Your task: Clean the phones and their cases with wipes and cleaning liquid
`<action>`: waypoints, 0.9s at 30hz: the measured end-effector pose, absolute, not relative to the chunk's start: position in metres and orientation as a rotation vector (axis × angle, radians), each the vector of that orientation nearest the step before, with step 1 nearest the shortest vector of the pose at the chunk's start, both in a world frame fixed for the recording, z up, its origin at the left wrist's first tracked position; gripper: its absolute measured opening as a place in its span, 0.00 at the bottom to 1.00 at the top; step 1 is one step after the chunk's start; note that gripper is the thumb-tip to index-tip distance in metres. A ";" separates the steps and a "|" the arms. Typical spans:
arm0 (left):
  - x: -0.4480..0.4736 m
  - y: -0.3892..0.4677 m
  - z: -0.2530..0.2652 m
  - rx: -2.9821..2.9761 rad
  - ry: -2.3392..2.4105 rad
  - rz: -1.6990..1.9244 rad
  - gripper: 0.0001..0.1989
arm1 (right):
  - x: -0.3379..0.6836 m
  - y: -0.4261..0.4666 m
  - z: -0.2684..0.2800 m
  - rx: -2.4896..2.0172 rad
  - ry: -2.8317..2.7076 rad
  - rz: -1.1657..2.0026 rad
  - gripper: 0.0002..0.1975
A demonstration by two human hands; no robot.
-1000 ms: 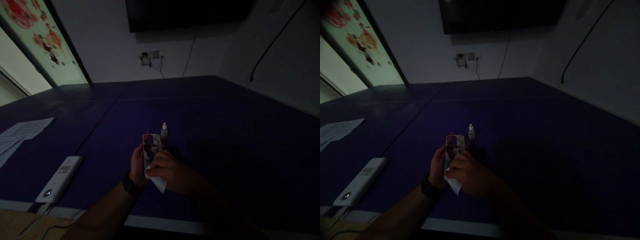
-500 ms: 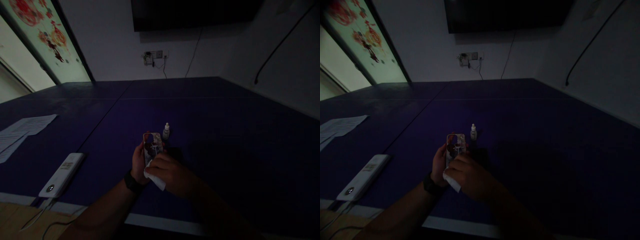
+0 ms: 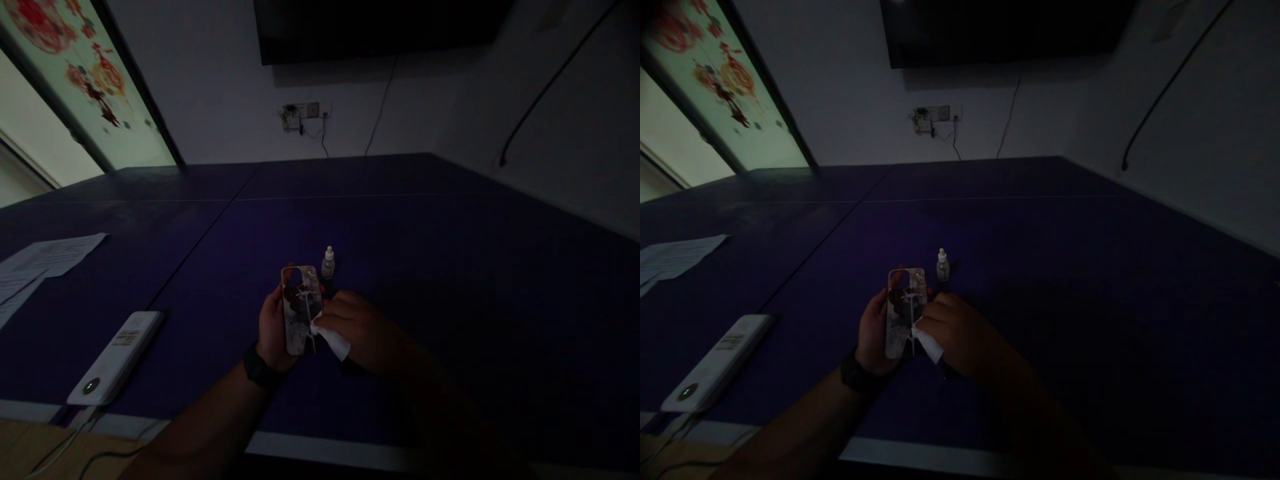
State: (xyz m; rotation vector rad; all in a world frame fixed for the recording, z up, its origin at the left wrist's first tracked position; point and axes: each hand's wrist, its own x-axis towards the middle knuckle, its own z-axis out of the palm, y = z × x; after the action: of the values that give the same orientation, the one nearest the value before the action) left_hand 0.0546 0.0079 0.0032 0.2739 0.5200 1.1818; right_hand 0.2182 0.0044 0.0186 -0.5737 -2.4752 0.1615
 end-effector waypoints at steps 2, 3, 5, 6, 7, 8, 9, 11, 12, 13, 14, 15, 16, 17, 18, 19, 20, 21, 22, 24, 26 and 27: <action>0.054 0.009 0.001 0.281 0.518 1.181 0.25 | 0.220 0.005 0.019 -0.600 -2.475 0.145 0.11; 0.054 0.009 0.000 0.283 0.522 1.182 0.24 | 0.221 0.005 0.019 -0.554 -2.502 0.169 0.10; 0.053 0.009 -0.001 0.290 0.528 1.183 0.24 | 0.224 0.006 0.019 -0.459 -2.555 0.233 0.10; 0.053 0.009 -0.001 0.291 0.529 1.180 0.24 | 0.226 0.006 0.020 -0.457 -2.568 0.248 0.10; 0.053 0.009 -0.001 0.292 0.527 1.176 0.24 | 0.228 0.006 0.020 -0.498 -2.559 0.239 0.10; 0.053 0.009 -0.001 0.291 0.521 1.172 0.24 | 0.230 0.007 0.021 -0.563 -2.532 0.209 0.11; 0.053 0.009 -0.001 0.290 0.513 1.167 0.24 | 0.232 0.007 0.022 -0.627 -2.498 0.171 0.11; 0.054 0.010 -0.002 0.290 0.497 1.162 0.24 | 0.233 0.007 0.023 -0.658 -2.466 0.125 0.11; 0.054 0.010 -0.002 0.290 0.491 1.159 0.24 | 0.233 0.007 0.024 -0.620 -2.482 0.133 0.11; 0.054 0.010 -0.002 0.291 0.486 1.152 0.24 | 0.232 0.007 0.025 -0.562 -2.515 0.156 0.10; 0.054 0.010 -0.002 0.291 0.485 1.144 0.24 | 0.232 0.006 0.025 -0.517 -2.547 0.180 0.10; 0.053 0.009 -0.001 0.291 0.485 1.138 0.24 | 0.232 0.007 0.026 -0.503 -2.566 0.192 0.10; 0.054 0.009 -0.001 0.289 0.486 1.140 0.24 | 0.233 0.007 0.026 -0.527 -2.563 0.185 0.10; 0.054 0.009 -0.001 0.286 0.488 1.151 0.23 | 0.233 0.007 0.026 -0.579 -2.538 0.156 0.10; 0.055 0.009 -0.001 0.283 0.489 1.169 0.22 | 0.234 0.008 0.026 -0.634 -2.500 0.116 0.10; 0.055 0.009 0.000 0.281 0.490 1.189 0.22 | 0.234 0.009 0.026 -0.668 -2.464 0.082 0.10; 0.056 0.009 0.000 0.280 0.489 1.207 0.21 | 0.234 0.009 0.025 -0.667 -2.446 0.070 0.10; 0.057 0.008 0.001 0.280 0.489 1.215 0.21 | 0.234 0.010 0.025 -0.625 -2.444 0.077 0.09; 0.058 0.007 0.001 0.282 0.488 1.214 0.22 | 0.235 0.010 0.024 -0.570 -2.452 0.097 0.09; 0.058 0.005 0.002 0.284 0.489 1.193 0.22 | 0.236 0.011 0.025 -0.517 -2.467 0.135 0.08; 0.058 0.003 0.002 0.290 0.495 1.181 0.22 | 0.237 0.011 0.027 -0.611 -2.429 0.107 0.06; 0.058 0.002 0.002 0.297 0.495 1.184 0.22 | 0.236 0.012 0.029 -0.676 -2.397 0.078 0.05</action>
State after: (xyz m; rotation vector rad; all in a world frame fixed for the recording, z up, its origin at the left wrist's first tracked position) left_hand 0.0585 0.0019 0.0021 0.2966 0.4948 1.1843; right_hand 0.2364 0.0116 0.0286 -0.6756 -2.3968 0.0778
